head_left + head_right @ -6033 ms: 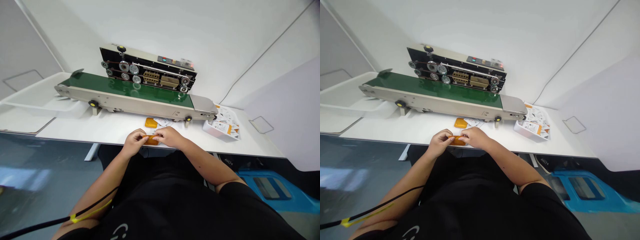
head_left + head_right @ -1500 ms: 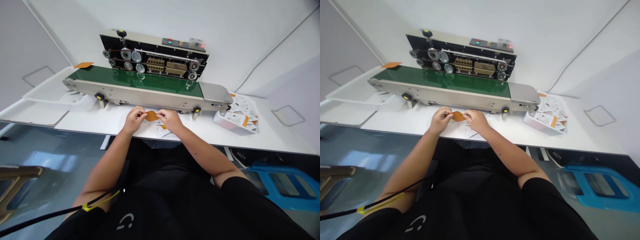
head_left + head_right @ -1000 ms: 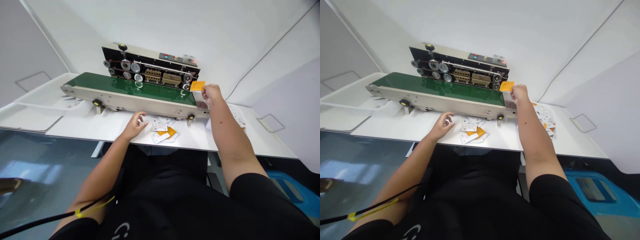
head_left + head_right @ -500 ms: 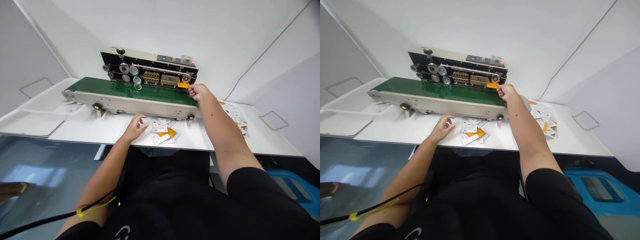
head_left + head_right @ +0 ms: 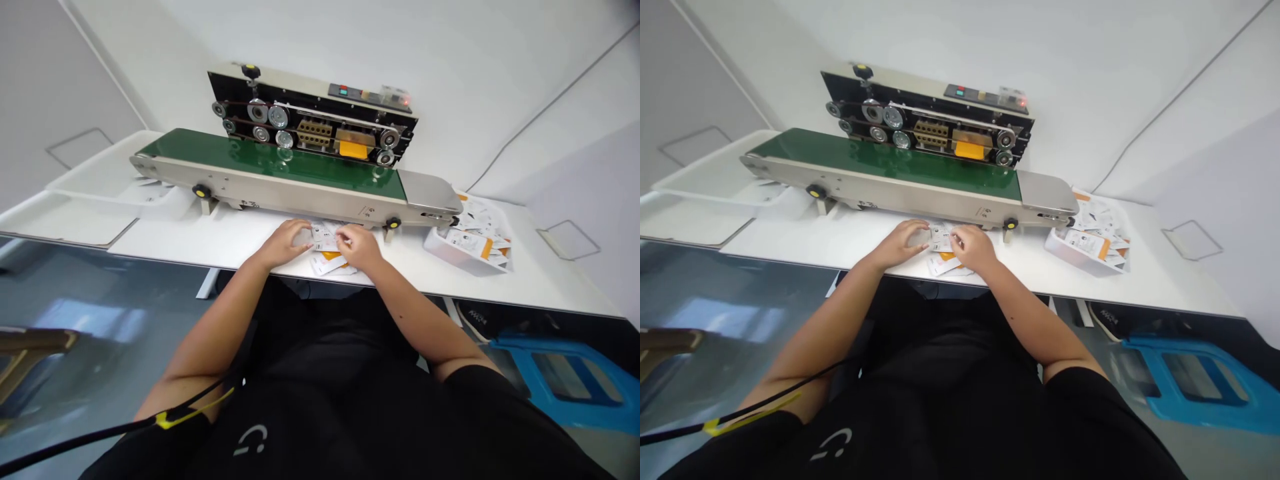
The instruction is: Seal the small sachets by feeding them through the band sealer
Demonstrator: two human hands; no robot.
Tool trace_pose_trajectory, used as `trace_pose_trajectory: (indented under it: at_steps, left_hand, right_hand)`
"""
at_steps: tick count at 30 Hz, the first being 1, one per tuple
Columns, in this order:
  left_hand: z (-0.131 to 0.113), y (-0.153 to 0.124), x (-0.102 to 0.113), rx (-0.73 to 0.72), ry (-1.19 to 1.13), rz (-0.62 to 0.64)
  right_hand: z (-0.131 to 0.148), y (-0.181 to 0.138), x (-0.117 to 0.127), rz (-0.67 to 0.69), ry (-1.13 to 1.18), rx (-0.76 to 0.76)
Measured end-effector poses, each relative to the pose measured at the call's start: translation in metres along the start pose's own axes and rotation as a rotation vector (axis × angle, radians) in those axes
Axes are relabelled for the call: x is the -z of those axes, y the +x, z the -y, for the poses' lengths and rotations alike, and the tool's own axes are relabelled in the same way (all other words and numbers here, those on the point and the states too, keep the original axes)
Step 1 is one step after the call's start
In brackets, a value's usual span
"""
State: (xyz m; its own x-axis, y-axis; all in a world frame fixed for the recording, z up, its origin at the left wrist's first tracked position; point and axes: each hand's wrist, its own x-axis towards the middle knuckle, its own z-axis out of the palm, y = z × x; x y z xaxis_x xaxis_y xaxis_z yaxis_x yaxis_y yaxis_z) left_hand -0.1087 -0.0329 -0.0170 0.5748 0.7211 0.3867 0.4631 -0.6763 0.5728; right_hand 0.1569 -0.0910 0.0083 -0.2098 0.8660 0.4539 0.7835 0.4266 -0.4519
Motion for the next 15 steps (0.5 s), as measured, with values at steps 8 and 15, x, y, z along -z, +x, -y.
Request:
trace_pose_trajectory:
  at_steps: [8, 15]
  left_hand:
    - [0.001, 0.001, -0.003, -0.017, 0.027, 0.06]
    - [0.006, 0.001, -0.01, 0.039, 0.115, 0.11]
  right_hand:
    - [-0.011, 0.0, -0.035, 0.169, -0.126, -0.162]
    - [-0.004, -0.006, -0.035, 0.308, -0.091, -0.034]
